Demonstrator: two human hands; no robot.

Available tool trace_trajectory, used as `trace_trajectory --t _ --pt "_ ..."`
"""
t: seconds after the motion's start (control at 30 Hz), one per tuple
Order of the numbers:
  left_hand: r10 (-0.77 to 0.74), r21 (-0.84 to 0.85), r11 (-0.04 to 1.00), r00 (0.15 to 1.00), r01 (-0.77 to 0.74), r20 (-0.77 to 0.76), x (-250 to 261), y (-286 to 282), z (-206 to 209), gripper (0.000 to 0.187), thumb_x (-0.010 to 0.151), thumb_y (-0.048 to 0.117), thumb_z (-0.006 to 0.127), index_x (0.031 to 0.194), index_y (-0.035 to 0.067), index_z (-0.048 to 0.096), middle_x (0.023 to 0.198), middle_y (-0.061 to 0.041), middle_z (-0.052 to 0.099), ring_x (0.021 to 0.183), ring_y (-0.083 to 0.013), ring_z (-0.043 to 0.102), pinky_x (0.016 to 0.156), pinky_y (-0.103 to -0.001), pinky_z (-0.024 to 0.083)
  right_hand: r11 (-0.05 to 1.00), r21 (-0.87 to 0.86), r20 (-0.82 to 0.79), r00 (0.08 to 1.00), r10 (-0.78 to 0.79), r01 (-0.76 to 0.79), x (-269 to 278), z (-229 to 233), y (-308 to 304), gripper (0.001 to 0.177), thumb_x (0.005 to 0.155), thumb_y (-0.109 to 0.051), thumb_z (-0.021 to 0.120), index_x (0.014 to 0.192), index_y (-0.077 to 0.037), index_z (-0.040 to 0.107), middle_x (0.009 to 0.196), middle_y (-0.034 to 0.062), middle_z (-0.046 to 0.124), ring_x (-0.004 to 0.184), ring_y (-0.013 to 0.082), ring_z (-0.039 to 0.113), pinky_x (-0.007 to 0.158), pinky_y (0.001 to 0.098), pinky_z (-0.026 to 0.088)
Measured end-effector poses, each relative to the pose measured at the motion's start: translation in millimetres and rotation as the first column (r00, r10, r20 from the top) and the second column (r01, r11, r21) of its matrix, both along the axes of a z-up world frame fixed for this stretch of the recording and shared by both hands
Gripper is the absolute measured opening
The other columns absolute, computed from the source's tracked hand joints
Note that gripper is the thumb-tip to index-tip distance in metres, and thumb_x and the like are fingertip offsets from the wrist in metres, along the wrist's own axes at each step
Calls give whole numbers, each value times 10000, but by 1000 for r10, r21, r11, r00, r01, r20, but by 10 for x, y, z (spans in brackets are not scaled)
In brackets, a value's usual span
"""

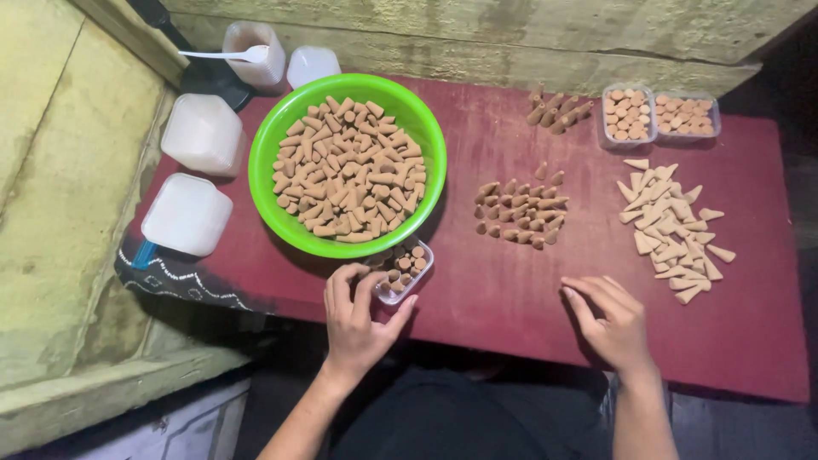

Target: Sorting and packing incense cones into a small plastic container on a red table.

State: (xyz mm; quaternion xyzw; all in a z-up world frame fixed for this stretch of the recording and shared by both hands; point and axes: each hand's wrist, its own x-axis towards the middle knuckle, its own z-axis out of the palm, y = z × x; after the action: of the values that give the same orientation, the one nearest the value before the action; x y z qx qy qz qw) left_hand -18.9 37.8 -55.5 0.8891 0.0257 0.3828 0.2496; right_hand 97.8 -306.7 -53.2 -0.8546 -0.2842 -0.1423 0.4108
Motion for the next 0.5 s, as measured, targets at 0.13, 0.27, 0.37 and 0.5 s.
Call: trace_trajectory --t 0.13,0.27,0.37,0.5 --pt "-17 -146 989 994 1 -107 18 -47 -135 792 676 361 968 1298 44 594 1161 -244 551 1048 -476 627 883 -557 529 999 49 -25 1000 12 -11 -125 -110 103 162 899 -14 762 993 -130 824 873 66 789 801 322 753 730 418 581" --pt "-89 -261 963 991 60 -99 70 -134 -87 770 702 203 950 1325 -19 557 1044 -229 615 958 -456 666 829 -526 560 996 82 -30 999 43 -41 -145 -163 171 158 894 -13 758 995 -117 821 873 72 794 803 324 762 722 422 585" --pt "-155 -301 946 984 122 -88 96 -246 -49 717 671 107 936 1281 -21 582 1108 -216 642 999 -430 688 862 -495 578 994 112 -36 999 10 -6 -165 -168 167 154 907 -6 745 1003 -100 820 870 88 790 800 334 759 721 425 585" --pt "-255 -340 918 961 205 -110 124 -438 -75 699 649 103 946 1251 -8 609 1209 -197 663 1088 -394 702 918 -461 590 991 133 -53 998 -17 24 -198 -175 162 147 914 -6 736 1000 -89 821 843 106 781 777 346 754 702 434 587"
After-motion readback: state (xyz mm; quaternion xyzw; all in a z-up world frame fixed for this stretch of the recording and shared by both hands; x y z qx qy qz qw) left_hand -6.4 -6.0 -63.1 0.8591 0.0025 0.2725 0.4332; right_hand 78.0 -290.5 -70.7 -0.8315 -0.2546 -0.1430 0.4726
